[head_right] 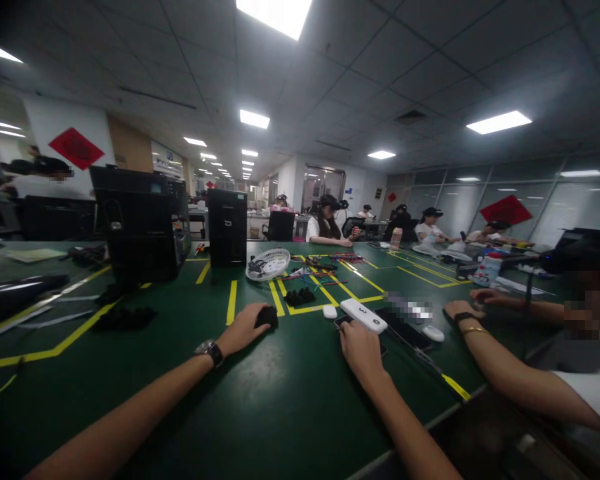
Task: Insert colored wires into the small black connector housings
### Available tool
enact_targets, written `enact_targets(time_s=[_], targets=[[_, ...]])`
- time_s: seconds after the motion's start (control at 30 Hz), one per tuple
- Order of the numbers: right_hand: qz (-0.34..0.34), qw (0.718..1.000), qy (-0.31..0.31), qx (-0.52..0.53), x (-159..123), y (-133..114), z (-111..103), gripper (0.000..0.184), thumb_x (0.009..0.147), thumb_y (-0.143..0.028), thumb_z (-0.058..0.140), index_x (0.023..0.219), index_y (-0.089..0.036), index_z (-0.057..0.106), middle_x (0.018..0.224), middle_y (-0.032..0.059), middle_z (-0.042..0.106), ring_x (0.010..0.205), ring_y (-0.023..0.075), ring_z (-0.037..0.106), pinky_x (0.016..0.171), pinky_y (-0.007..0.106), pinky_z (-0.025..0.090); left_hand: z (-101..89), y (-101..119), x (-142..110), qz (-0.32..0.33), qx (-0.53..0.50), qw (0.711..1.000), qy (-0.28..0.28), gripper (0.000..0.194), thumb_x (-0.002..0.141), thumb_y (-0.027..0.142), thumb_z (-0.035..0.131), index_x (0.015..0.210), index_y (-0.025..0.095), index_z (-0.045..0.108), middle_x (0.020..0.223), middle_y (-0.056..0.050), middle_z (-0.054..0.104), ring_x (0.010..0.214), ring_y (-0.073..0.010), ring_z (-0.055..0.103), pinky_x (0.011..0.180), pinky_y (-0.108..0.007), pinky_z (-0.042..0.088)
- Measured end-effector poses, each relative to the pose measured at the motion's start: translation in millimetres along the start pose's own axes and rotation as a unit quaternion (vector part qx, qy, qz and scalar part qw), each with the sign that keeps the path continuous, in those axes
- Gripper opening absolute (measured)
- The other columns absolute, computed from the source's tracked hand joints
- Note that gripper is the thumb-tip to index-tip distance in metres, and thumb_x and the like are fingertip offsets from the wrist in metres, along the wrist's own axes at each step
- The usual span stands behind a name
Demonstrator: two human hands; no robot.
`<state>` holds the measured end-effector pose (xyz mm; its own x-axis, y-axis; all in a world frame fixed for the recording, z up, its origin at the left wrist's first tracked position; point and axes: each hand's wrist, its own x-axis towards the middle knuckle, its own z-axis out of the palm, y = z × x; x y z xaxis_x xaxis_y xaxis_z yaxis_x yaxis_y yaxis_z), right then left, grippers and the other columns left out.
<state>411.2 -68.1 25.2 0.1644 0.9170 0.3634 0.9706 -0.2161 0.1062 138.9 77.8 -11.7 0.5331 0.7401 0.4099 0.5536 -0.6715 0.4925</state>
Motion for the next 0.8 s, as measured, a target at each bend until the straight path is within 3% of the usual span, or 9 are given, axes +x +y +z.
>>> enact_targets(time_s=[0.17,0.27,0.33,0.43,0.53,0.67,0.8], targets=[[-0.023,0.989,0.059,0.135,7.5,-23.0,-24.6,0.027,0.091,-0.027,0.041,0.097,-0.019,0.066,0.094,0.0096,0.067,0.088,0.0227,0.061,0.074,0.030,0.039,-45.0,12.9,-79.8,0.041,-0.135,0.990,-0.020,0.045,0.078,0.032,0.062,0.120,0.023,0.049,0.121,-0.009,0.053,0.111,-0.0240,0.050,0.097,-0.038,0.038],[-0.091,0.949,0.058,0.297,9.7,-67.3,-43.6,0.027,0.090,-0.029,0.040,0.092,-0.018,0.065,0.088,0.0073,0.067,0.082,0.0191,0.061,0.071,0.027,0.040,-66.6,16.0,-115.0,0.001,-0.214,0.977,-0.012,0.044,0.078,0.030,0.062,0.118,0.023,0.048,0.120,-0.008,0.053,0.107,-0.0229,0.053,0.092,-0.038,0.043],[-0.135,0.909,0.017,0.393,9.6,-107.6,-53.0,0.028,0.090,-0.032,0.040,0.085,-0.017,0.063,0.074,0.0038,0.065,0.068,0.0160,0.059,0.063,0.025,0.040,-76.1,13.7,-130.1,-0.041,-0.291,0.956,-0.001,0.045,0.077,0.026,0.063,0.118,0.023,0.043,0.114,-0.007,0.055,0.101,-0.0215,0.058,0.086,-0.036,0.046],[-0.161,0.831,-0.101,0.523,9.2,-173.2,-55.7,0.028,0.088,-0.036,0.041,0.082,-0.016,0.059,0.063,-0.0013,0.057,0.047,0.0105,0.050,0.048,0.022,0.035,-85.8,4.2,-142.8,-0.098,-0.426,0.899,0.028,0.051,0.074,0.022,0.064,0.116,0.024,0.035,0.103,-0.005,0.058,0.085,-0.0178,0.064,0.076,-0.034,0.051],[-0.172,0.764,-0.192,0.591,10.2,-230.5,-44.5,0.027,0.085,-0.038,0.045,0.080,-0.015,0.058,0.059,-0.0033,0.053,0.041,0.0073,0.040,0.041,0.020,0.028,-95.5,-8.1,-146.5,-0.126,-0.511,0.845,0.096,0.056,0.071,0.019,0.067,0.113,0.025,0.030,0.102,-0.005,0.059,0.075,-0.0161,0.067,0.072,-0.034,0.053],[-0.158,0.752,-0.187,0.612,9.0,-277.5,-24.7,0.031,0.084,-0.039,0.047,0.073,-0.014,0.060,0.049,-0.0061,0.042,0.039,0.0062,0.031,0.041,0.020,0.023,-107.4,-22.4,-143.7,-0.119,-0.539,0.813,0.185,0.063,0.064,0.011,0.072,0.110,0.024,0.032,0.103,-0.006,0.060,0.085,-0.0168,0.065,0.077,-0.033,0.051],[-0.134,0.756,-0.153,0.622,-2.4,-290.6,-20.4,0.032,0.083,-0.041,0.050,0.072,-0.013,0.061,0.049,-0.0052,0.043,0.042,0.0067,0.032,0.042,0.020,0.022,-109.1,-30.5,-139.5,-0.109,-0.560,0.797,0.196,0.063,0.063,0.009,0.071,0.112,0.024,0.035,0.111,-0.008,0.057,0.090,-0.0179,0.064,0.083,-0.037,0.049]])
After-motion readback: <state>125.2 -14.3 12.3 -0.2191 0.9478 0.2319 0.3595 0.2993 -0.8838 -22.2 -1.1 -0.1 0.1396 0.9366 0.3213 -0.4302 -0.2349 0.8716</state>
